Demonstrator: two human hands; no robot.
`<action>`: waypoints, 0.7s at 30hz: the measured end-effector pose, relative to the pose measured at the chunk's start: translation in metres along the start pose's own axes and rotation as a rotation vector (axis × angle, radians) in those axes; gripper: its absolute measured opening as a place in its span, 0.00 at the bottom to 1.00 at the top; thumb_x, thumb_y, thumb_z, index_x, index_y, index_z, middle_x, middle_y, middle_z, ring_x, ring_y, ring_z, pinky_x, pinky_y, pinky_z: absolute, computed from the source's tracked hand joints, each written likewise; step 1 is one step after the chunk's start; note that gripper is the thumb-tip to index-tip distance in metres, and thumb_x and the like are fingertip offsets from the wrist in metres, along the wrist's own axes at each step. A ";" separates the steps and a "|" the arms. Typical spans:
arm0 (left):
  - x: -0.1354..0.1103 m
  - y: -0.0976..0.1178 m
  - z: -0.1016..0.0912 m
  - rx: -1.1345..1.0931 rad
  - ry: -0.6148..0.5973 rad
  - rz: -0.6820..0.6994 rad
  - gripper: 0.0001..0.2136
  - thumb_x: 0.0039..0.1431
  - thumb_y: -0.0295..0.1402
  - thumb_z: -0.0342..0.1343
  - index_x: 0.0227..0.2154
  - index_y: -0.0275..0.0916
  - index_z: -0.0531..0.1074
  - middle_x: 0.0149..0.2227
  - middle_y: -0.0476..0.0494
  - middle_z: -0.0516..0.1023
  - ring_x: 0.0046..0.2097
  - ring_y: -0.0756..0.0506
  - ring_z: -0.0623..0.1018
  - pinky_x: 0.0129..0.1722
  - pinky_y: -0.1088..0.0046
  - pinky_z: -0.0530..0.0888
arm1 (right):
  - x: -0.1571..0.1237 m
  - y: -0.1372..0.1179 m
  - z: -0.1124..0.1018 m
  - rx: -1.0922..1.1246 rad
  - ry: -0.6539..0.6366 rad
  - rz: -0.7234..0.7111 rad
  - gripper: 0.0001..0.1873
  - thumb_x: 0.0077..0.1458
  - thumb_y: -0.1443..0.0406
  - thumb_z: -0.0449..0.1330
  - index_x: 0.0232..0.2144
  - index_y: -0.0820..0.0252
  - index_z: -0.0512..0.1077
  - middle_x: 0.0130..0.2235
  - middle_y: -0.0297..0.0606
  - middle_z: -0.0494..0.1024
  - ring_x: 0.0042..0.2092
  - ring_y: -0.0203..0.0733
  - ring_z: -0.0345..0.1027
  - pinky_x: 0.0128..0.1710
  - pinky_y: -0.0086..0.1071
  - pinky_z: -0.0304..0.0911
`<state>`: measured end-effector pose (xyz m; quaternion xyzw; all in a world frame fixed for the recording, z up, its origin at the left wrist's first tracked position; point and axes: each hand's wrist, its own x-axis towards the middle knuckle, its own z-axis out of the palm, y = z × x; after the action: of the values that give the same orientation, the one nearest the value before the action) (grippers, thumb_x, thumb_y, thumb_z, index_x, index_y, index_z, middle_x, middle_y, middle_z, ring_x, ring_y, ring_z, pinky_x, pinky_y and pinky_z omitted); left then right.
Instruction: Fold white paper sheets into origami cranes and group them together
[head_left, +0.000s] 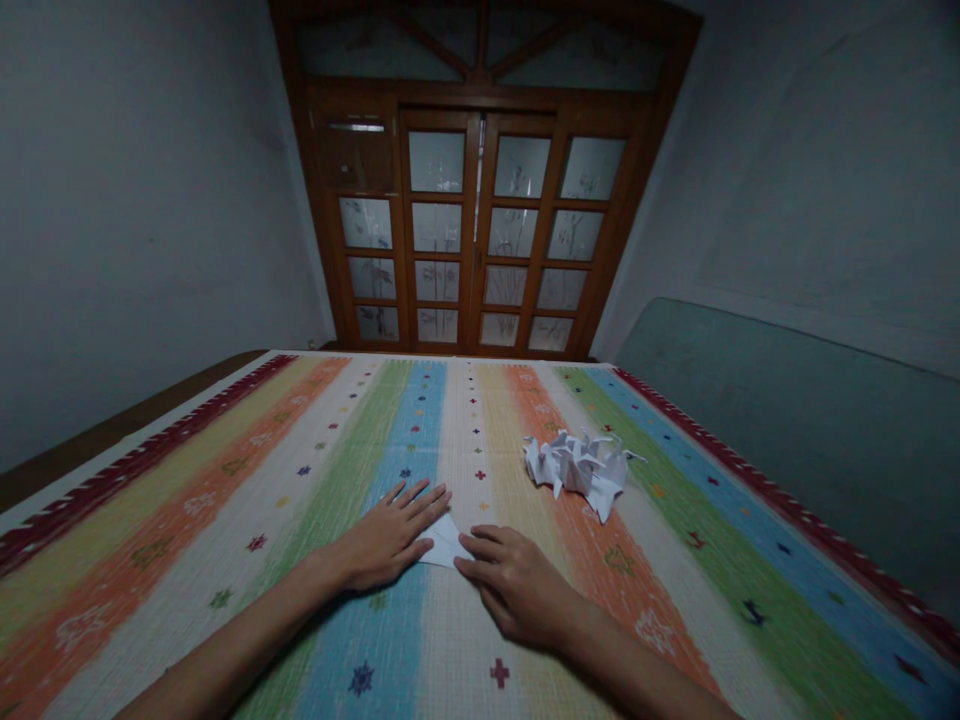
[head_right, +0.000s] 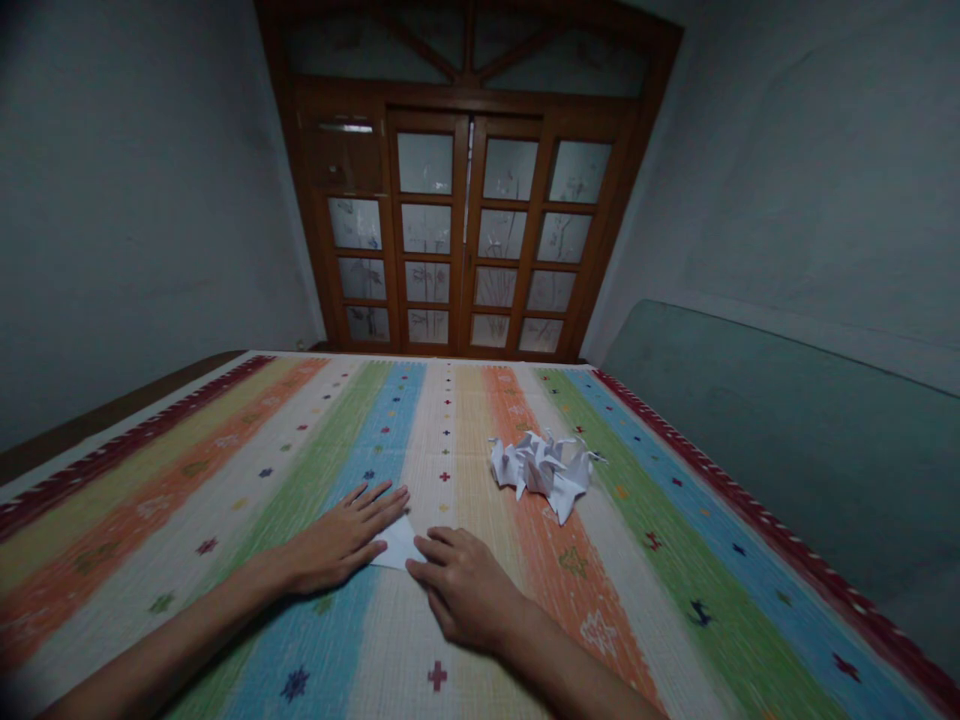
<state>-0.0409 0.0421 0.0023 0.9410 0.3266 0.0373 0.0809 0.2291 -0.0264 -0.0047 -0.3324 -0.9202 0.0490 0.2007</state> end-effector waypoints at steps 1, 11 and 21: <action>-0.001 -0.001 0.001 0.003 0.010 -0.006 0.29 0.74 0.46 0.39 0.72 0.50 0.38 0.73 0.44 0.48 0.72 0.37 0.50 0.69 0.50 0.49 | 0.000 0.000 0.000 -0.002 0.004 -0.002 0.20 0.60 0.68 0.56 0.54 0.56 0.74 0.57 0.43 0.77 0.58 0.53 0.68 0.58 0.46 0.65; -0.005 -0.013 0.005 0.025 0.061 -0.118 0.27 0.73 0.47 0.41 0.71 0.54 0.45 0.73 0.45 0.49 0.72 0.34 0.50 0.68 0.46 0.49 | 0.000 0.003 0.002 -0.011 0.002 -0.001 0.20 0.60 0.67 0.57 0.54 0.55 0.74 0.57 0.43 0.77 0.58 0.52 0.68 0.57 0.46 0.65; -0.007 -0.032 0.000 -0.389 0.216 -0.139 0.20 0.68 0.46 0.51 0.57 0.44 0.71 0.65 0.38 0.68 0.68 0.36 0.61 0.67 0.51 0.56 | 0.001 0.003 0.003 -0.002 0.025 0.000 0.19 0.60 0.68 0.57 0.53 0.55 0.75 0.56 0.43 0.77 0.57 0.52 0.68 0.56 0.46 0.66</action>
<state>-0.0658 0.0621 -0.0030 0.8734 0.3841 0.1945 0.2275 0.2295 -0.0235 -0.0075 -0.3331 -0.9178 0.0439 0.2118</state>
